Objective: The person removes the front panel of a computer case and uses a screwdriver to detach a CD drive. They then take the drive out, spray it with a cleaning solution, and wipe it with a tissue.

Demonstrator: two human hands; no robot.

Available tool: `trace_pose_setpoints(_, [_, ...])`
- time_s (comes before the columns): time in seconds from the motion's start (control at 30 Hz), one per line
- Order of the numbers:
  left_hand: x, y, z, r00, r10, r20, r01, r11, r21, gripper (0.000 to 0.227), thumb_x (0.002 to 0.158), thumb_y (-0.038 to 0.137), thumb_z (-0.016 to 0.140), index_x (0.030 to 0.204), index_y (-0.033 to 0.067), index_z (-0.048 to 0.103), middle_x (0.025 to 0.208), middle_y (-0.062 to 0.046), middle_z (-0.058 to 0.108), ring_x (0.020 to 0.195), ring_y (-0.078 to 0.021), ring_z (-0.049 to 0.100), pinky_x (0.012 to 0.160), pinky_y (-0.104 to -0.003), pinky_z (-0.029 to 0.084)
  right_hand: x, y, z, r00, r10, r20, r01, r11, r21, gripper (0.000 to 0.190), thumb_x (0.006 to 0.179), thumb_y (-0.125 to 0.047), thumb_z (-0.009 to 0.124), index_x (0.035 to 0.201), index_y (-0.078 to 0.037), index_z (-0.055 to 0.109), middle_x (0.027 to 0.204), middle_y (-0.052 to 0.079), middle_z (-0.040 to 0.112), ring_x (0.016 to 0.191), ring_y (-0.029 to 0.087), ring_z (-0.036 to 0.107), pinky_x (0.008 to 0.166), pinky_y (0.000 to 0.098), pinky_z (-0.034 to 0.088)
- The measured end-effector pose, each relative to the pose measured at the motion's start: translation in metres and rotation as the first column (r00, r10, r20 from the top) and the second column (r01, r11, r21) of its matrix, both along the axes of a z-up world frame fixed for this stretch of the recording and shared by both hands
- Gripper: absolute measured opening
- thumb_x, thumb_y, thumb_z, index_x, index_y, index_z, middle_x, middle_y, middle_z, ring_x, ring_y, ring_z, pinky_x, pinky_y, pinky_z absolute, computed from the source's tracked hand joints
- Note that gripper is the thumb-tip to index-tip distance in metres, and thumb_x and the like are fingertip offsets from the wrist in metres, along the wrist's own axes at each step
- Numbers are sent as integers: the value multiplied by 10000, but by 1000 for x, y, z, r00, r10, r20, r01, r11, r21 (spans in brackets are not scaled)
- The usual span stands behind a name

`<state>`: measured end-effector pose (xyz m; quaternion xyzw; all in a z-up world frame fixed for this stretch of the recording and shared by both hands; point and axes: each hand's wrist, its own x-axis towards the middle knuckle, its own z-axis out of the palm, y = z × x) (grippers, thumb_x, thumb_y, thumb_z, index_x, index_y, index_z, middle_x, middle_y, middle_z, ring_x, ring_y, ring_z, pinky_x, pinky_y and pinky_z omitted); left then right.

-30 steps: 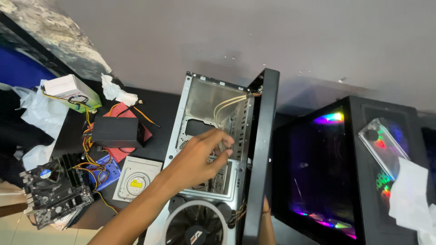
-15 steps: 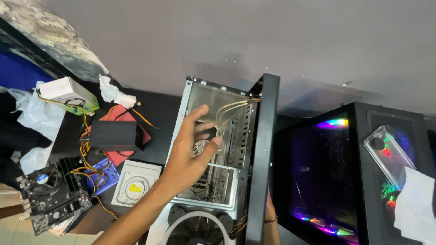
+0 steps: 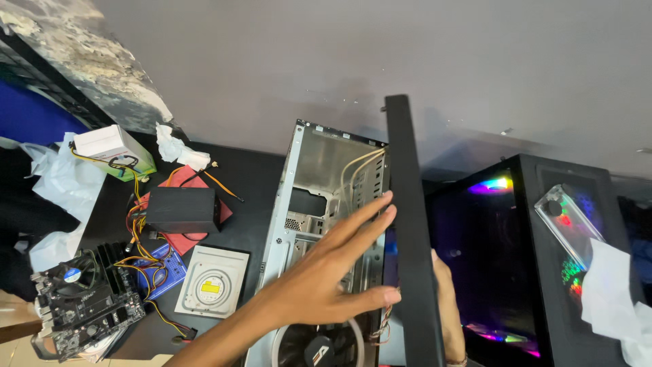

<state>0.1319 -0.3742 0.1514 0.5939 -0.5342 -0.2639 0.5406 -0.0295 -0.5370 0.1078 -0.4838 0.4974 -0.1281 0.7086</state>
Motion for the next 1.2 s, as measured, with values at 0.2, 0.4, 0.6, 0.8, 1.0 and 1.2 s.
trace_pose_setpoints(0.2, [3,25,4,993,88,77,-78,989,-125,814,1052,532,565,1688,128,258,1802,-181,236,1689,-364,276,1333,-588,259,9,16,48,995,36,89,-23,990,-141,600,1032,-414,464,1408,-24,721,1092,153,754,903,226,660,764,380,518])
trace_pose_setpoints(0.4, [15,66,-7,986,149,73,-125,956,-265,758,1073,467,614,1678,133,301,1794,-248,282,1696,-416,349,1343,-564,297,12,31,55,989,137,50,-117,951,-287,554,988,-217,496,1445,38,677,1366,175,759,1250,252,695,1072,337,505])
trace_pose_setpoints(0.6, [21,90,-36,990,124,-72,-139,954,-267,789,1015,401,649,1675,133,310,1803,-248,253,1706,-398,281,1377,-577,211,20,51,54,998,67,-5,-66,964,-257,606,946,-203,556,1534,-73,631,1399,127,737,1245,250,699,1042,341,536])
trace_pose_setpoints(0.8, [17,99,-51,974,188,-127,-214,945,-246,772,1027,463,590,1665,102,348,1795,-199,290,1700,-364,286,1369,-568,168,22,62,49,995,93,-39,-101,933,-345,655,913,-184,578,1565,-126,574,1496,70,699,1399,214,646,1184,337,492])
trace_pose_setpoints(1.0, [16,95,-70,958,229,-173,-267,933,-240,742,1053,435,569,1669,97,331,1795,-192,277,1696,-346,253,1374,-528,187,29,65,45,998,64,2,-59,939,-339,677,895,-153,605,1571,-141,561,1518,55,687,1419,181,628,1219,325,470])
trace_pose_setpoints(1.2, [12,95,-82,920,280,-275,-342,916,-210,838,944,404,680,1638,30,397,1751,-192,325,1621,-389,251,1303,-592,179,28,65,33,997,65,-51,-80,915,-396,708,919,-229,703,1607,-136,564,1257,125,607,1106,268,613,923,467,617])
